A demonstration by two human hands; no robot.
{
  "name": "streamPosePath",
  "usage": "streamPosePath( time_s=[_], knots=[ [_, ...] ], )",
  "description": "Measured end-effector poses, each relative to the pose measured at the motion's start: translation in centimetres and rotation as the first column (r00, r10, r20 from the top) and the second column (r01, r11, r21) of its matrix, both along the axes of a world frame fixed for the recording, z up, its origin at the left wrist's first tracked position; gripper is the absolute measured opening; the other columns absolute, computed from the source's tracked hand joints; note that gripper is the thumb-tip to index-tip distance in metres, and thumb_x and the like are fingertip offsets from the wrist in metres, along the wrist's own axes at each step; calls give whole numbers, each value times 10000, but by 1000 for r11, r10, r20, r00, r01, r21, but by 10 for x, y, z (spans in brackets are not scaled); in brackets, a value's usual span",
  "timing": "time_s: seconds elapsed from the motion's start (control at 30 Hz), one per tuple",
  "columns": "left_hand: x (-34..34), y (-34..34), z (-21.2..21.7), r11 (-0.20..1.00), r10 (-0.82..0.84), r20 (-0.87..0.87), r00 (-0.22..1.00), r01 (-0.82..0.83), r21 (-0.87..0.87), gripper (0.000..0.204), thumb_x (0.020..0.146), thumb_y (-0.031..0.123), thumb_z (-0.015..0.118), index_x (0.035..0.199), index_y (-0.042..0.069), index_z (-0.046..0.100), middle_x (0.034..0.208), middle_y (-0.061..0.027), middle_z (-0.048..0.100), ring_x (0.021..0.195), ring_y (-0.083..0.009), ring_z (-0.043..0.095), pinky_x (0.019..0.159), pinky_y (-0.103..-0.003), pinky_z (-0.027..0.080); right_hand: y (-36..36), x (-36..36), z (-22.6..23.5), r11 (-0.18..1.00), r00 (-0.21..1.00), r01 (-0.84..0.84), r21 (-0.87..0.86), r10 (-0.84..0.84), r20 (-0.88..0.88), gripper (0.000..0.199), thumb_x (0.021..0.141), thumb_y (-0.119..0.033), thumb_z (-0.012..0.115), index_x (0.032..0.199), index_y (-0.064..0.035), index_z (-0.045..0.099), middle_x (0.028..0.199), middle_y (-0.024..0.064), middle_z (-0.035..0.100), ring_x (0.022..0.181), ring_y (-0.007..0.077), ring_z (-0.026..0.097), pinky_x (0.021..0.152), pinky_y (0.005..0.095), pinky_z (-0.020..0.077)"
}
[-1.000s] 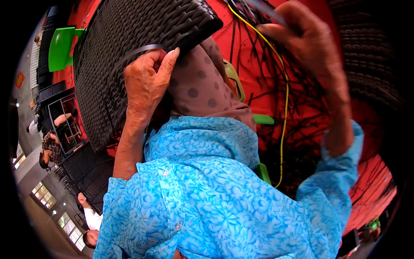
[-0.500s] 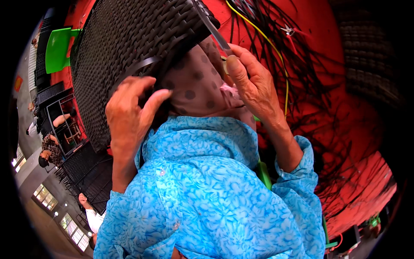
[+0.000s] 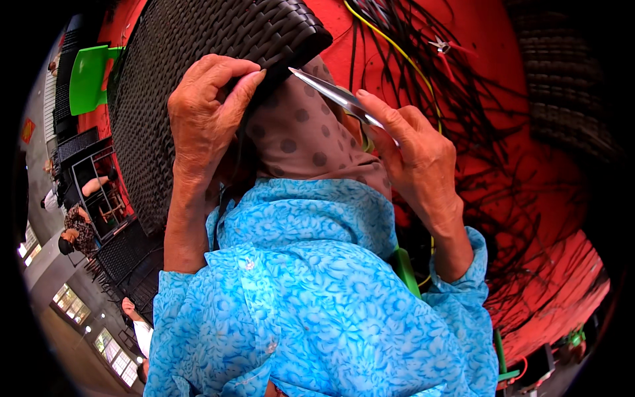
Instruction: The person weaves and repairs a dark wicker chair by hand and using a pair of pliers to tuck in the loose ends of the plastic strips.
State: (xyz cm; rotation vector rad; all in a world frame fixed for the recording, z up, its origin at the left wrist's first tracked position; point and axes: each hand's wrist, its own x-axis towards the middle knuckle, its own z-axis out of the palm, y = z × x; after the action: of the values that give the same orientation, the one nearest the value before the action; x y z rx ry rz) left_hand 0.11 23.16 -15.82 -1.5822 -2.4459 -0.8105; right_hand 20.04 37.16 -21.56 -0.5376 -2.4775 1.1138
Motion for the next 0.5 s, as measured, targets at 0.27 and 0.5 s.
streamPosePath(
  time_s=[0.27, 0.5],
  knots=[
    [0, 6, -10, 1000, -28, -220, 975, 31, 6, 113, 705, 31, 683, 814, 42, 654, 759, -58, 625, 707, -210, 607, 632, -295, 489, 11, -10, 21, 952, 996, -27, 305, 1, 85, 408, 786, -163, 648, 1170, -287, 588, 639, 14, 455, 514, 163, 496, 438, 309, 406],
    [-3, 13, -12, 997, -9, -162, 987, 22, 75, 77, 700, 76, 671, 762, 80, 627, 694, -25, 585, 654, -207, 574, 612, -305, 477, 29, -13, 48, 840, 982, -131, 527, 36, 186, 372, 808, -151, 635, 1162, -261, 600, 632, 9, 448, 518, 146, 472, 457, 301, 402]
  ],
)
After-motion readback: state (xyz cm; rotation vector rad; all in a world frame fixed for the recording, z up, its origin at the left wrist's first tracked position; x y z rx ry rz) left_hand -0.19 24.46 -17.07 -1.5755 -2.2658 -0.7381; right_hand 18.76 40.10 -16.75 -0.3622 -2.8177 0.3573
